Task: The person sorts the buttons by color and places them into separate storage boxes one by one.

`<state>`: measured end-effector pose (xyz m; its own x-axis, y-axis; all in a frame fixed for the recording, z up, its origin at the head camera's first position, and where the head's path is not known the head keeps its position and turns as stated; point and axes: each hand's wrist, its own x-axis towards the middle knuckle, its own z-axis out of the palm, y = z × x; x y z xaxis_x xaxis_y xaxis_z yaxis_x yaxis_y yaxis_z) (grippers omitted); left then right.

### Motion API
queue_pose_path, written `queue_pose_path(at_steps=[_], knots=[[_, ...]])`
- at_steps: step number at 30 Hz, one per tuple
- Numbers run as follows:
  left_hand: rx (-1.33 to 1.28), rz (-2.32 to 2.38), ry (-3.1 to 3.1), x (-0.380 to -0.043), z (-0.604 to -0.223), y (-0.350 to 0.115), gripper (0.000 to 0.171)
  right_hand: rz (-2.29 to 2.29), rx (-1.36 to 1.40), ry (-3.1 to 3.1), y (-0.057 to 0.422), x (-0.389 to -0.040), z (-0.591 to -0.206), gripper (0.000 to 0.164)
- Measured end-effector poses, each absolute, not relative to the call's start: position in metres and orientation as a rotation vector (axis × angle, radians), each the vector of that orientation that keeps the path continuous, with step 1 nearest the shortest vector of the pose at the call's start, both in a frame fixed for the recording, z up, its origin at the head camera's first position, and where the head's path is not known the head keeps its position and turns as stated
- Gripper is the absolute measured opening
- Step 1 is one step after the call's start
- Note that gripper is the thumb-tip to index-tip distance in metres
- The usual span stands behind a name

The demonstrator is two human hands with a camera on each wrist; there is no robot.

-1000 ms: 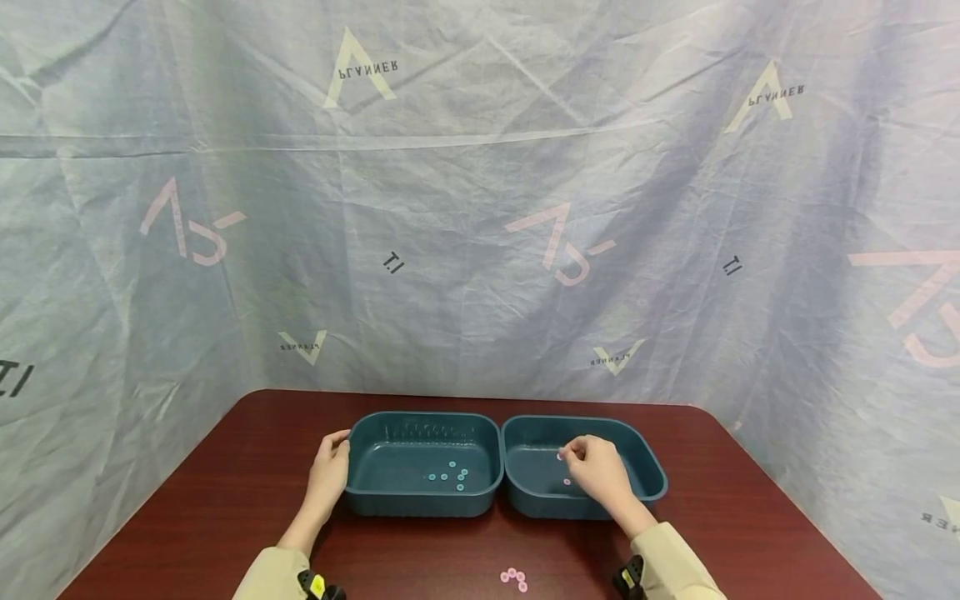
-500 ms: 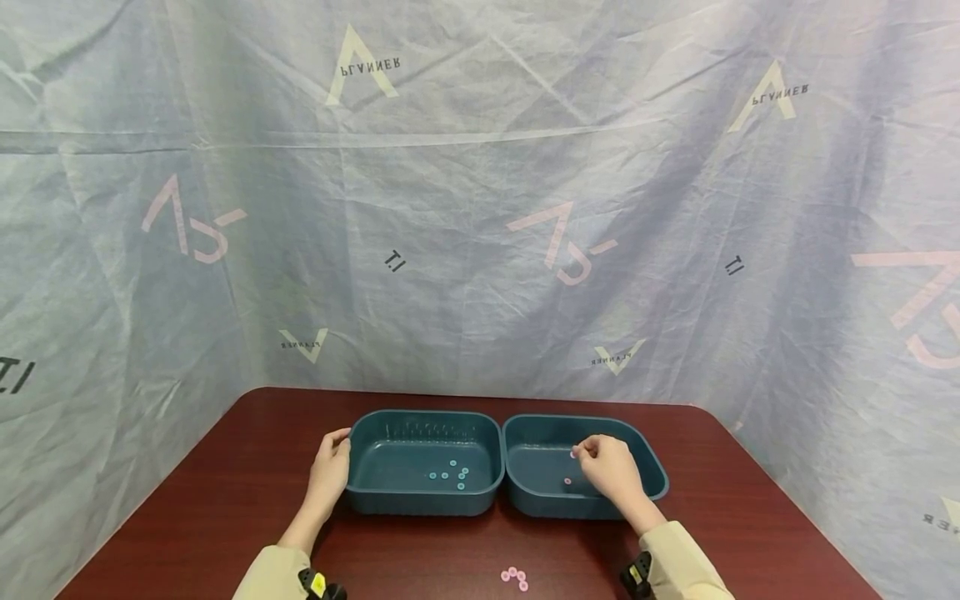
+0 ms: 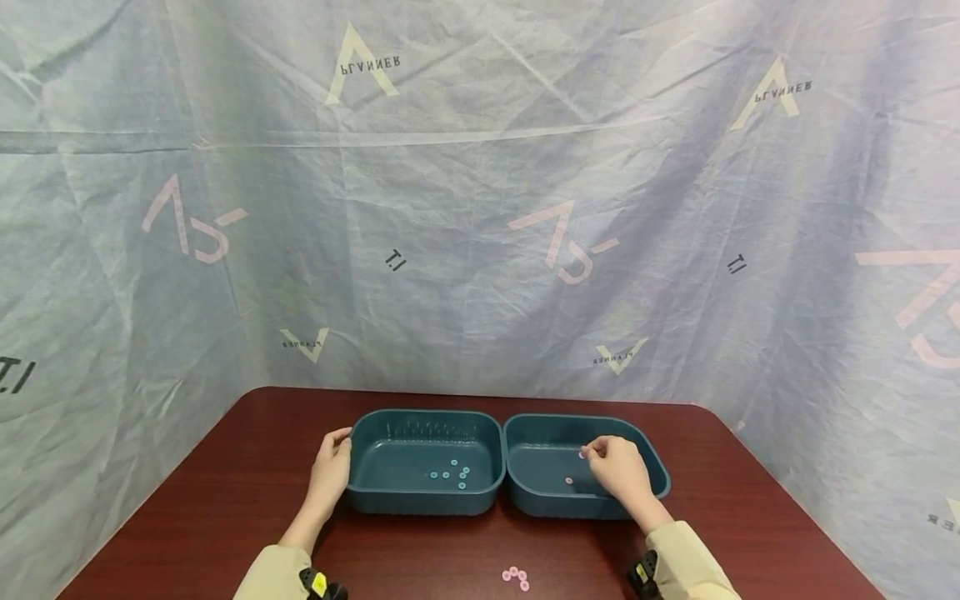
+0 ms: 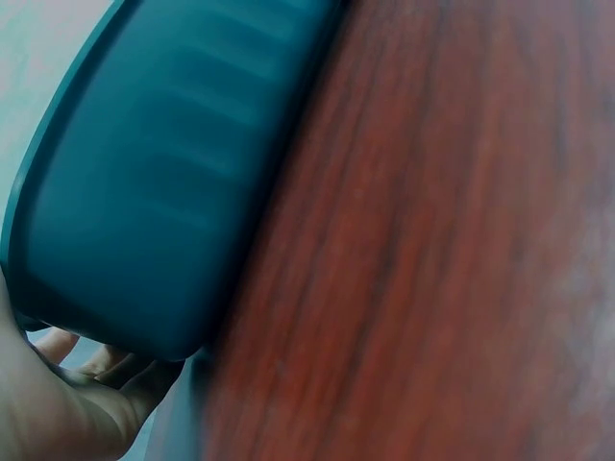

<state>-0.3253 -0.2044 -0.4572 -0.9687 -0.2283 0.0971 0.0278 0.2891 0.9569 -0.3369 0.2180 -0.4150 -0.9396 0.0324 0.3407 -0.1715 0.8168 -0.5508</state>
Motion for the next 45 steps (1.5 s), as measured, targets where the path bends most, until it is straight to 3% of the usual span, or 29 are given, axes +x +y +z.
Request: queue_pose_path(at_steps=[45], knots=[[0.211, -1.719, -2.356, -0.326, -0.455, -0.203, 0.048, 0.791, 0.075, -2.638, 0.232, -0.342, -0.423, 0.013]])
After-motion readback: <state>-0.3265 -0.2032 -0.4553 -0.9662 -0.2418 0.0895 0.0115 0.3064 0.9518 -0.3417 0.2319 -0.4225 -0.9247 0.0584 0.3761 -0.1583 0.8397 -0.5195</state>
